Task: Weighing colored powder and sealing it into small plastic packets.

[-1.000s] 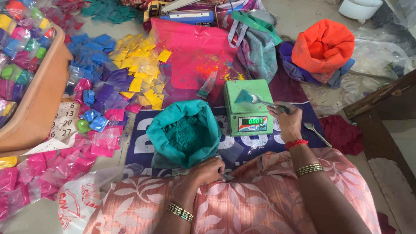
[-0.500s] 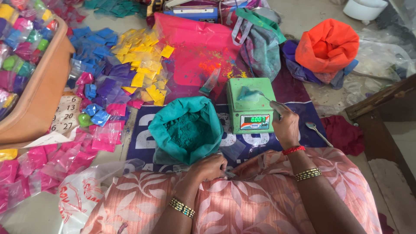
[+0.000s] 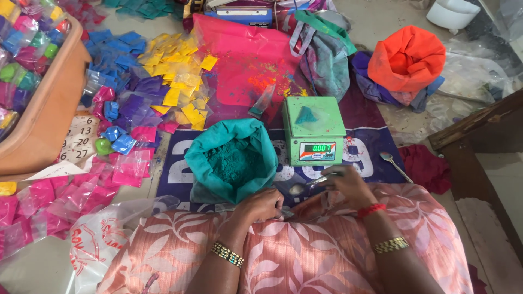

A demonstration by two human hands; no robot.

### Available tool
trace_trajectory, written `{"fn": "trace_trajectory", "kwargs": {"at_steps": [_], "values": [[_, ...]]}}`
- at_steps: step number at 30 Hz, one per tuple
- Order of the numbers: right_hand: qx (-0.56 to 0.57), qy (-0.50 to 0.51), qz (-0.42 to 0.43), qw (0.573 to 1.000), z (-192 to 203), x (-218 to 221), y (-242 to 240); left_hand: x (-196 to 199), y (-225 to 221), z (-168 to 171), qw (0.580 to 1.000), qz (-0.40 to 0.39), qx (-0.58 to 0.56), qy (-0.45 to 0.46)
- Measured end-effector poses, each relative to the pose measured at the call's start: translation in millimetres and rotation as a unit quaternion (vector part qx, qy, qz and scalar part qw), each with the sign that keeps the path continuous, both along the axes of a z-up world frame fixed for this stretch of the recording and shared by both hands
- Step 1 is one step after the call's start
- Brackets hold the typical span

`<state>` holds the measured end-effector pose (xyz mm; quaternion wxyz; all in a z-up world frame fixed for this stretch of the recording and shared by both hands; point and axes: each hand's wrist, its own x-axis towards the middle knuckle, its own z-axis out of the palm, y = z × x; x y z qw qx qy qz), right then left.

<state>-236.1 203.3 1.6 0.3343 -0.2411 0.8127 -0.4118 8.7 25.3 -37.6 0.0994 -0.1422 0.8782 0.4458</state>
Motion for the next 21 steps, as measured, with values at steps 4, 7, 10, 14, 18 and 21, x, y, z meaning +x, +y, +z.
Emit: {"fn": "trace_trajectory", "kwargs": {"at_steps": [4, 7, 10, 14, 18, 21], "values": [[0.049, -0.005, 0.076, 0.996, -19.1, -13.1, -13.3, 0.7, -1.1, -5.4, 0.999, -0.015, -0.027, 0.041], [-0.023, 0.338, 0.126, 0.932, -3.9, -19.0, -20.0, 6.2, -1.1, 10.9, 1.0, 0.002, -0.018, 0.025], [-0.014, 0.272, -0.006, 0.962, 33.3, -15.5, -21.2, 6.6, -1.2, 25.2, 0.999, 0.043, 0.016, 0.012], [-0.063, 0.203, -0.086, 0.973, 41.3, -19.2, -15.5, 4.2, -0.3, 25.9, 0.999, 0.041, -0.007, 0.01], [-0.067, 0.334, -0.035, 0.94, 13.8, -29.8, -23.5, 4.2, 0.3, 27.4, 0.998, 0.052, -0.007, 0.025], [0.082, 0.319, 0.08, 0.941, 18.3, -4.4, -57.1, 2.6, 0.7, 27.7, 0.999, 0.039, -0.008, -0.002]]}}
